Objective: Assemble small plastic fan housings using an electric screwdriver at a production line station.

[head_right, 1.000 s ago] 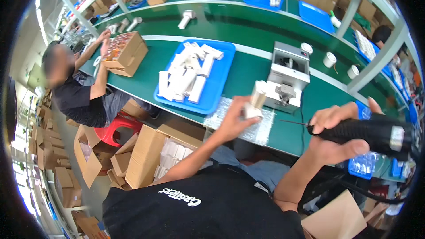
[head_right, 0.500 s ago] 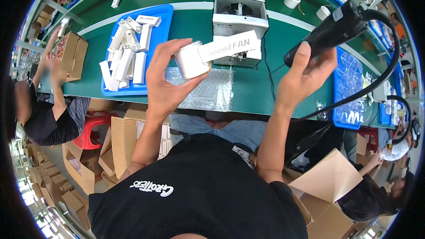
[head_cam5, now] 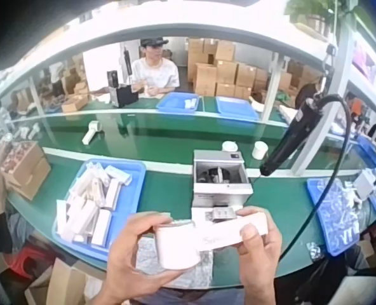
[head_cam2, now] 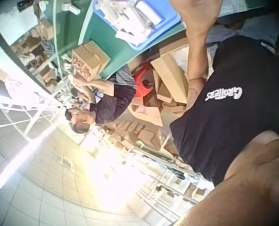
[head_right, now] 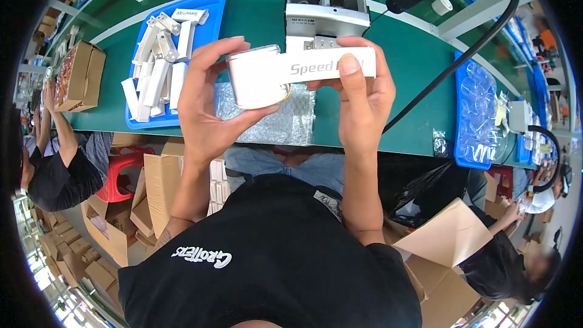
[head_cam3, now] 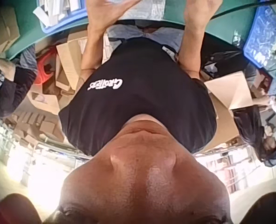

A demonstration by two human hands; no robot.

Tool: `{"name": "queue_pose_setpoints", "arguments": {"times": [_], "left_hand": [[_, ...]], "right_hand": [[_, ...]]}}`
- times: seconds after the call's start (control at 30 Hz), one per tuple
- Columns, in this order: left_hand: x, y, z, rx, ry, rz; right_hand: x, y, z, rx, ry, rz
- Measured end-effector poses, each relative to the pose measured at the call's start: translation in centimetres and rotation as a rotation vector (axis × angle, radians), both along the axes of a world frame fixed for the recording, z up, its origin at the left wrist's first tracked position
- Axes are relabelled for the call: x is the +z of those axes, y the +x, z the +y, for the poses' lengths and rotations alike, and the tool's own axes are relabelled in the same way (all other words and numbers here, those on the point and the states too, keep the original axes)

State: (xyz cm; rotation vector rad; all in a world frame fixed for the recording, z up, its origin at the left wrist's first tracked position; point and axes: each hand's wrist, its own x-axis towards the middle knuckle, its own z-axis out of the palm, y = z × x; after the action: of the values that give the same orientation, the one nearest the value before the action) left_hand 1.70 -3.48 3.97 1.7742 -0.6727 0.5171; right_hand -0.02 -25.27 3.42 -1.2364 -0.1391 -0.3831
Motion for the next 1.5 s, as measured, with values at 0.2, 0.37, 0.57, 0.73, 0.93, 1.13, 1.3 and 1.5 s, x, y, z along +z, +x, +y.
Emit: {"name": "queue_pose_setpoints", "arguments": {"times": [0.2,0.37,0.57,0.73,0.93,1.13,1.3,1.5], "left_hand": [[-0.9,-0.3,0.2,-0.132,-0.191,0.135],[-1.0,-0.5,0.0,-0.172,-0.225,0.221],[-1.7,-0.5,0.0,-0.196,-0.284,0.257],[-1.6,-0.6,-0.3,-0.104,-0.202,0.146],[-1.6,-0.7,-0.1,-0.055,-0.209,0.143],[-1.7,-0.6,0.4,-0.094,-0.303,0.245],[-1.6,-0.8,0.2,-0.119,-0.343,0.291],[-1.5,-1.0,0.1,-0.121,-0.321,0.285]], "right_hand": [[-0.2,-0.1,0.6,0.037,0.085,0.033],[-0.6,-0.2,0.4,0.017,0.083,0.017],[0.0,-0.5,2.2,-0.155,-0.003,-0.022],[-0.4,-0.9,4.3,-0.118,0.091,0.026],[-0.5,-0.9,4.9,-0.091,0.057,0.058],[-0.5,-1.5,4.3,0.001,0.022,0.069],[-0.4,-1.6,3.7,0.03,0.083,0.047],[0.1,-0.7,4.4,-0.186,-0.116,-0.032]]}}
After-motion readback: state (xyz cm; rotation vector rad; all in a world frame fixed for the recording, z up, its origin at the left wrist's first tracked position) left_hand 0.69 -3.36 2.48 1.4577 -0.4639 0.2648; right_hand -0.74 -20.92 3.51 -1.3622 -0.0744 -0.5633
